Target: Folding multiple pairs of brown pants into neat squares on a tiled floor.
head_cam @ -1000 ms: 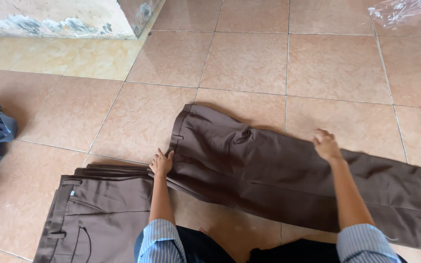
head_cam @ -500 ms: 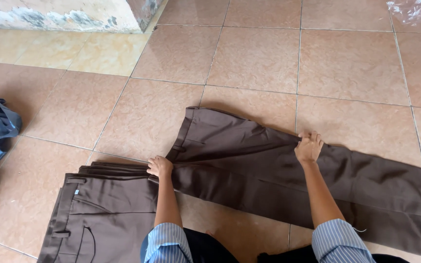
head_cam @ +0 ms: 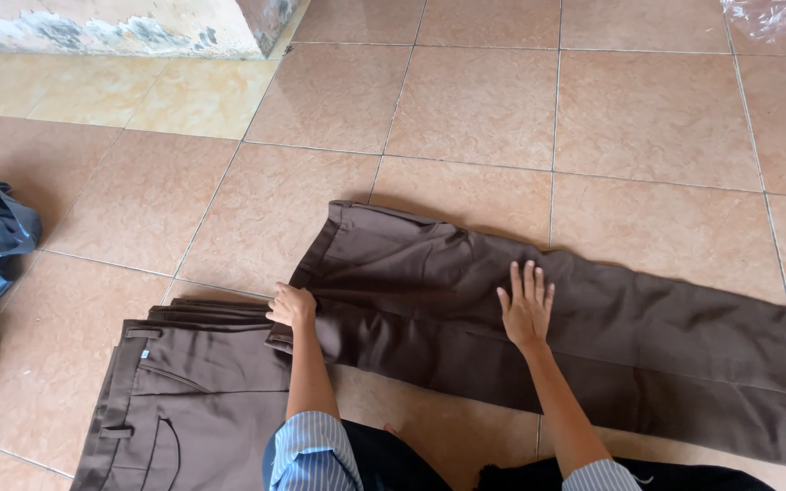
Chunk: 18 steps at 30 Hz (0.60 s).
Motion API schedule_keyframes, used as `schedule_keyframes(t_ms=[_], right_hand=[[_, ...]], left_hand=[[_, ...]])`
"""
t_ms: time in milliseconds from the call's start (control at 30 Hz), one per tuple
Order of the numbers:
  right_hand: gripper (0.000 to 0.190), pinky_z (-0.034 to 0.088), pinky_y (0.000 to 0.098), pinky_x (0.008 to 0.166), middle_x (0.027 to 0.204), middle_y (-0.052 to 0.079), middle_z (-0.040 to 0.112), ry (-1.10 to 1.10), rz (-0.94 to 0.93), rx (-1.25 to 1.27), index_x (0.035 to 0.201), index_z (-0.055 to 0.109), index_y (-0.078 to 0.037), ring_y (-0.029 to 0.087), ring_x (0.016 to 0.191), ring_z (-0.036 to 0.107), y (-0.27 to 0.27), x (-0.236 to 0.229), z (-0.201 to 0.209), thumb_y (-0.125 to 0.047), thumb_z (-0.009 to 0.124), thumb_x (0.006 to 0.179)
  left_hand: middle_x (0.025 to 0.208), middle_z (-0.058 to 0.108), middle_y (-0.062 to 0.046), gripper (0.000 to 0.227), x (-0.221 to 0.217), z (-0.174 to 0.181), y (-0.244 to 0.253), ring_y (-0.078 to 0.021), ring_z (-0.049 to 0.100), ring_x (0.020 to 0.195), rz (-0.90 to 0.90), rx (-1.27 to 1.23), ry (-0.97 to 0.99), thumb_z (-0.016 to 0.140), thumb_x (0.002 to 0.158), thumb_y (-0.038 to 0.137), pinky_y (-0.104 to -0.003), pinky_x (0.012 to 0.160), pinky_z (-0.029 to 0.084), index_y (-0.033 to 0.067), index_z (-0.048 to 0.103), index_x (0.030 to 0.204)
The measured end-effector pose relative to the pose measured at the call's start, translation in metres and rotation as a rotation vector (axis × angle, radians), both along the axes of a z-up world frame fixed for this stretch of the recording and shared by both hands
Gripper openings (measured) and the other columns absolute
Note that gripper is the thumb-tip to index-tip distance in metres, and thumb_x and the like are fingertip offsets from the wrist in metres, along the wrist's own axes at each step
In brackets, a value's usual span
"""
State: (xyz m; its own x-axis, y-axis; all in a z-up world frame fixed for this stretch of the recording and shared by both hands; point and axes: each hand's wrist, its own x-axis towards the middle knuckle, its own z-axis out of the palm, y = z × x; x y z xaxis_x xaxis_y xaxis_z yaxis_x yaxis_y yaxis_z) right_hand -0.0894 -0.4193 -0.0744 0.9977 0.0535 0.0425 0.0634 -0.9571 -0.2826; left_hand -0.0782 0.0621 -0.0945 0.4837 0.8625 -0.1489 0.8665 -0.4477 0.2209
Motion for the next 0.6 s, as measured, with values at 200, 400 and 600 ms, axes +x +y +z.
schedule_keyframes(t_ms=[200, 400, 600], right_hand=[[0.064, 0.011, 0.0650, 0.125, 0.170, 0.018, 0.026, -0.110, -0.230, -0.012, 0.166, 0.029, -0.020, 0.036, 0.158, 0.020, -0.063, -0.028, -0.023, -0.052, 0.034, 0.110], [0.067, 0.011, 0.0623, 0.127, 0.170, 0.014, 0.031, -0.100, -0.297, -0.042, 0.166, 0.031, -0.024, 0.032, 0.159, 0.023, -0.079, -0.032, -0.045, -0.062, 0.024, 0.110], [0.066, 0.013, 0.0580, 0.128, 0.169, 0.011, 0.033, -0.075, -0.332, -0.051, 0.164, 0.034, -0.025, 0.028, 0.158, 0.025, -0.074, -0.036, -0.030, -0.060, 0.025, 0.110]], left_hand=[[0.155, 0.043, -0.015, 0.062, 0.021, 0.057, -0.057, -0.0292, 0.045, 0.140, -0.403, 0.231, -0.017, 0.061, 0.104, 0.029, -0.046, 0.114, 0.037, 0.0105, 0.034, 0.157], [0.152, 0.052, 0.002, 0.058, 0.085, 0.064, -0.127, -0.0158, 0.045, 0.142, -1.124, 0.505, -0.087, 0.061, 0.095, 0.013, -0.036, 0.119, 0.033, 0.0221, 0.046, 0.151], [0.141, 0.059, 0.008, 0.044, 0.161, 0.003, -0.132, -0.0141, 0.046, 0.138, -1.228, 0.583, -0.011, 0.058, 0.098, 0.014, -0.041, 0.118, 0.031, 0.0325, 0.056, 0.138]])
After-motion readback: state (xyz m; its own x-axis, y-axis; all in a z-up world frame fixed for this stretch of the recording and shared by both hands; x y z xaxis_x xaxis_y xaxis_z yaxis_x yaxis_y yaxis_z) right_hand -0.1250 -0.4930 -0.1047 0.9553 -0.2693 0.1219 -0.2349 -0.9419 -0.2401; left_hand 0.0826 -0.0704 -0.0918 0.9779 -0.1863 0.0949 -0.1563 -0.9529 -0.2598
